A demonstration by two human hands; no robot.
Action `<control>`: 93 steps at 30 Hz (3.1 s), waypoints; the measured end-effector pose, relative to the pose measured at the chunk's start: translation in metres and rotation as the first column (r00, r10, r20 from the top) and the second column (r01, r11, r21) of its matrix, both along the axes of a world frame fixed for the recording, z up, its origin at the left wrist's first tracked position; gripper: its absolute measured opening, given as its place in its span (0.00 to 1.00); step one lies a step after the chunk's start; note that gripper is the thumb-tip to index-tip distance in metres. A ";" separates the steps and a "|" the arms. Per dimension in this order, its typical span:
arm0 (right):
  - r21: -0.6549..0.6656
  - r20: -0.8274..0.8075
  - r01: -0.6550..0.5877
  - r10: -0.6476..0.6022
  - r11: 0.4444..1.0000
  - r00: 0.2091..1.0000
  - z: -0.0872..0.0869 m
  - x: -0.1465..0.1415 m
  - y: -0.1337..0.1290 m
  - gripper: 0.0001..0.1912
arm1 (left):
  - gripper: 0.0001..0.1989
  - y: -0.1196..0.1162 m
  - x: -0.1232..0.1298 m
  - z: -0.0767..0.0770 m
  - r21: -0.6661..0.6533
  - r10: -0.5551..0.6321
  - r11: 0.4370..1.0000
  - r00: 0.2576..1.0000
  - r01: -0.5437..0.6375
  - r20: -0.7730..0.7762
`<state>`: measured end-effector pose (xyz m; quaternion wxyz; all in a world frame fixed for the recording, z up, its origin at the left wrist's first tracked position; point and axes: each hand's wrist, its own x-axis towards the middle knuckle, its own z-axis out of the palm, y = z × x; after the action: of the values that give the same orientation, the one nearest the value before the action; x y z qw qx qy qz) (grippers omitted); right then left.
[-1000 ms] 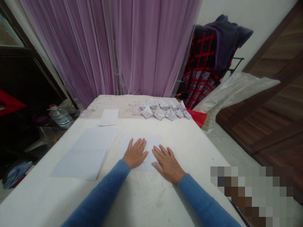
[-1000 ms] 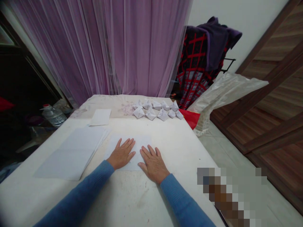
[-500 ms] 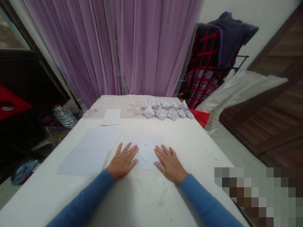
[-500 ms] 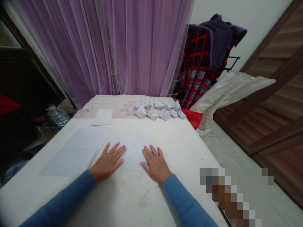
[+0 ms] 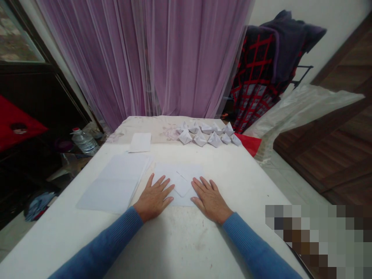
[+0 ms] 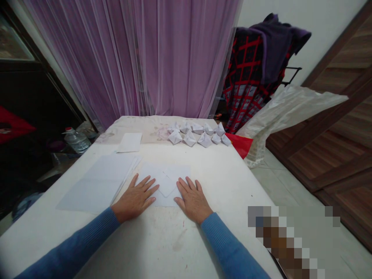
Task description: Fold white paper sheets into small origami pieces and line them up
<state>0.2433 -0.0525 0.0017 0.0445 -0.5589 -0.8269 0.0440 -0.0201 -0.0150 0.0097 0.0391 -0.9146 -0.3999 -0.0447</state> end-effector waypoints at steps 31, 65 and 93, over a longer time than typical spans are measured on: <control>0.002 -0.012 0.017 -0.016 1.000 1.000 0.002 -0.002 -0.001 0.29 | 0.22 0.003 0.012 0.016 0.034 0.049 0.998 0.999 -0.049 0.018; -0.014 0.006 0.016 -0.016 1.000 1.000 0.006 -0.003 -0.002 0.29 | 0.30 0.034 0.032 -0.017 -0.033 0.103 0.994 0.993 -0.101 0.053; -0.022 -0.008 0.019 -0.019 1.000 1.000 0.004 -0.001 -0.001 0.29 | 0.28 0.052 0.049 -0.013 -0.044 0.158 0.987 0.986 -0.155 0.060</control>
<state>0.2419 -0.0539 0.0060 0.0421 -0.5672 -0.8207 0.0551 0.0288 0.0369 -0.0030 0.0121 -0.8791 -0.4724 -0.0624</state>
